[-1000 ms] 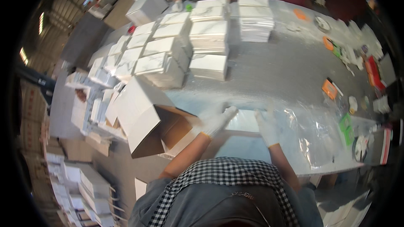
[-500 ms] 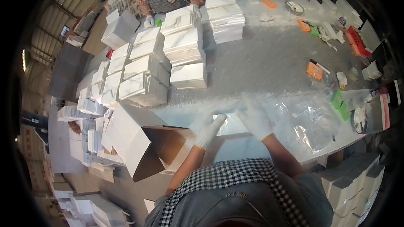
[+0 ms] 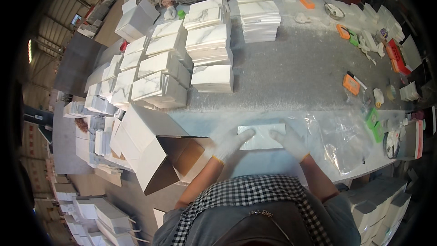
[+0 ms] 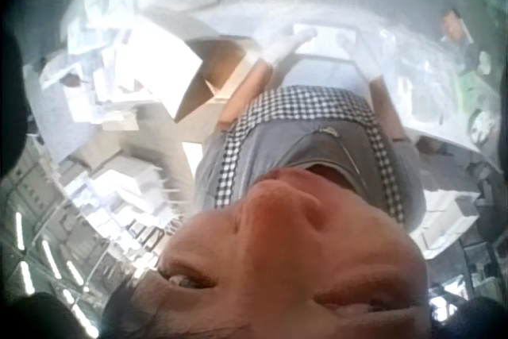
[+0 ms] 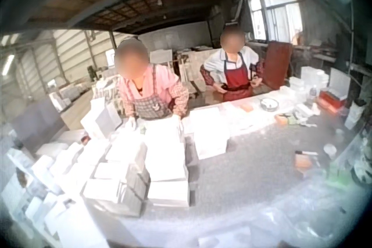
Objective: The person wraps small white rectangular items in clear plastic bags and places them into a cardboard box. They repeatedly pick up items, open bags, insert the items, and stack the wrapped units on the table before transferring them into the box.
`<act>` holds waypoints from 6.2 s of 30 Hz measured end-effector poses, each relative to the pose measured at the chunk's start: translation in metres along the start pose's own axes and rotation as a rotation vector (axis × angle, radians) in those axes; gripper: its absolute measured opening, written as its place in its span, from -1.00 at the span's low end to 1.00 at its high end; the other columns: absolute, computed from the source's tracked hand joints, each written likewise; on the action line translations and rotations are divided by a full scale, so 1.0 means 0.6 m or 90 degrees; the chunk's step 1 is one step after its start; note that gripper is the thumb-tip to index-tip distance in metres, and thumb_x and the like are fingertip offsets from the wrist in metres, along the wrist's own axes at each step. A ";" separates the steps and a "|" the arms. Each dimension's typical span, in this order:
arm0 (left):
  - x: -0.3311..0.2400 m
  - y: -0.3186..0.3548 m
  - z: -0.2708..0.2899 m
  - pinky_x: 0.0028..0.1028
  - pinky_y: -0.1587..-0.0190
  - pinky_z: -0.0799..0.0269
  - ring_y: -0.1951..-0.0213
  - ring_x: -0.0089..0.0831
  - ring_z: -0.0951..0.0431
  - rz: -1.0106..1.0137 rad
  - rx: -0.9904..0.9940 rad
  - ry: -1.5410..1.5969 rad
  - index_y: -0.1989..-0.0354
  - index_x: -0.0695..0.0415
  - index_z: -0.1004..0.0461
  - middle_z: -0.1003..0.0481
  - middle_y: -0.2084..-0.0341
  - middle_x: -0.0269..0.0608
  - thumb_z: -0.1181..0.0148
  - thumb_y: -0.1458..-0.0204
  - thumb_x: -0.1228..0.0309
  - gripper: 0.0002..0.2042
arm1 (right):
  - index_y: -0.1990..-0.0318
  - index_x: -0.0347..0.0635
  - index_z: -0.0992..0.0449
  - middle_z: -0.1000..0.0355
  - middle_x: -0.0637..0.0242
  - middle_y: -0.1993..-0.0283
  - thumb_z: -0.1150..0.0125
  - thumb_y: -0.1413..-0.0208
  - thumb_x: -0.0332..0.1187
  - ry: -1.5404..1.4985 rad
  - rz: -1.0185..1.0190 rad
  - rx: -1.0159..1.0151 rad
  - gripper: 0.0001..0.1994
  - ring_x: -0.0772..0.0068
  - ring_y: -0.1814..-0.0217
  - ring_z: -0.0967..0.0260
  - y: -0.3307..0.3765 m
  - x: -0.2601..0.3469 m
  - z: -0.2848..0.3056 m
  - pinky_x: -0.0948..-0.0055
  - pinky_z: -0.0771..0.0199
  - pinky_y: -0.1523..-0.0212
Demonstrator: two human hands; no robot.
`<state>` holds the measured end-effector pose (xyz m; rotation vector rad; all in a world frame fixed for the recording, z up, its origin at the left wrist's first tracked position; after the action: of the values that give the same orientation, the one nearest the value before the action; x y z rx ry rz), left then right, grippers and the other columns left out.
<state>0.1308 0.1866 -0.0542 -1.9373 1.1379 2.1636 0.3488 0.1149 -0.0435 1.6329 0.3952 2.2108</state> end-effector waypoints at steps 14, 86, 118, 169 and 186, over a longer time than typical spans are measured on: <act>-0.002 0.062 -0.012 -0.30 -0.15 -0.42 -0.03 -0.16 -0.55 -0.131 -0.075 -0.073 -0.24 0.45 -0.26 -0.54 0.05 0.14 -0.40 0.04 0.25 -0.27 | -0.43 -0.33 -0.10 -0.20 -0.02 -0.37 -0.32 -0.02 -0.47 -0.156 0.047 0.002 -0.21 0.19 -0.41 -0.17 0.065 0.000 -0.018 0.28 -0.18 -0.40; -0.158 0.137 -0.054 0.01 -0.36 -0.03 -0.30 0.16 -0.19 -0.256 0.029 -0.847 -0.31 0.35 -0.17 -0.26 -0.17 0.27 -0.34 0.10 -0.09 -0.07 | -0.36 -0.38 -0.13 -0.07 -0.28 -0.31 -0.52 0.15 0.14 0.289 0.410 0.124 0.05 -0.30 -0.32 -0.20 0.010 -0.126 -0.037 0.02 -0.37 -0.27; 0.070 0.208 0.083 -0.16 -0.18 -0.38 -0.14 0.05 -0.41 -0.379 -0.281 -0.318 -0.26 0.29 -0.17 -0.35 -0.09 0.15 -0.60 0.42 0.20 0.00 | -0.27 -0.20 -0.32 -0.13 -0.17 -0.37 -0.59 0.39 0.00 0.548 0.691 0.324 -0.03 -0.25 -0.44 -0.02 0.091 0.233 -0.201 -0.09 -0.05 -0.41; 0.156 0.372 0.215 -0.15 -0.20 -0.45 -0.15 -0.11 -0.46 -0.437 -0.352 0.782 -0.25 0.25 -0.28 -0.42 -0.13 -0.06 -0.34 0.00 0.14 -0.32 | 0.52 -0.31 -0.58 -0.35 -0.17 0.66 -0.04 -0.25 0.05 0.552 0.600 0.268 -0.45 -0.21 0.69 -0.34 0.038 0.229 -0.381 0.00 -0.41 0.53; 0.218 0.332 0.306 -0.12 -0.29 -0.36 -0.25 -0.10 -0.37 -0.406 -0.385 0.854 -0.31 0.19 -0.26 -0.35 -0.23 -0.04 -0.15 -0.16 -0.08 -0.30 | 0.50 -0.19 -0.55 -0.38 -0.04 0.68 -0.09 -0.23 -0.02 0.563 0.558 0.246 -0.57 -0.16 0.73 -0.30 0.074 0.242 -0.397 -0.04 -0.38 0.64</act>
<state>-0.1492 0.0788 -0.0767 -3.4096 -0.3741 0.7288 0.0768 0.1381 0.0301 0.9222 0.3687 3.6970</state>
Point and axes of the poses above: each hand's wrist, its own y-axis away from the middle knuckle, its own z-axis out of the back of the hand, x = y × z, the point moved 4 cm from there along -y, towards the middle knuckle
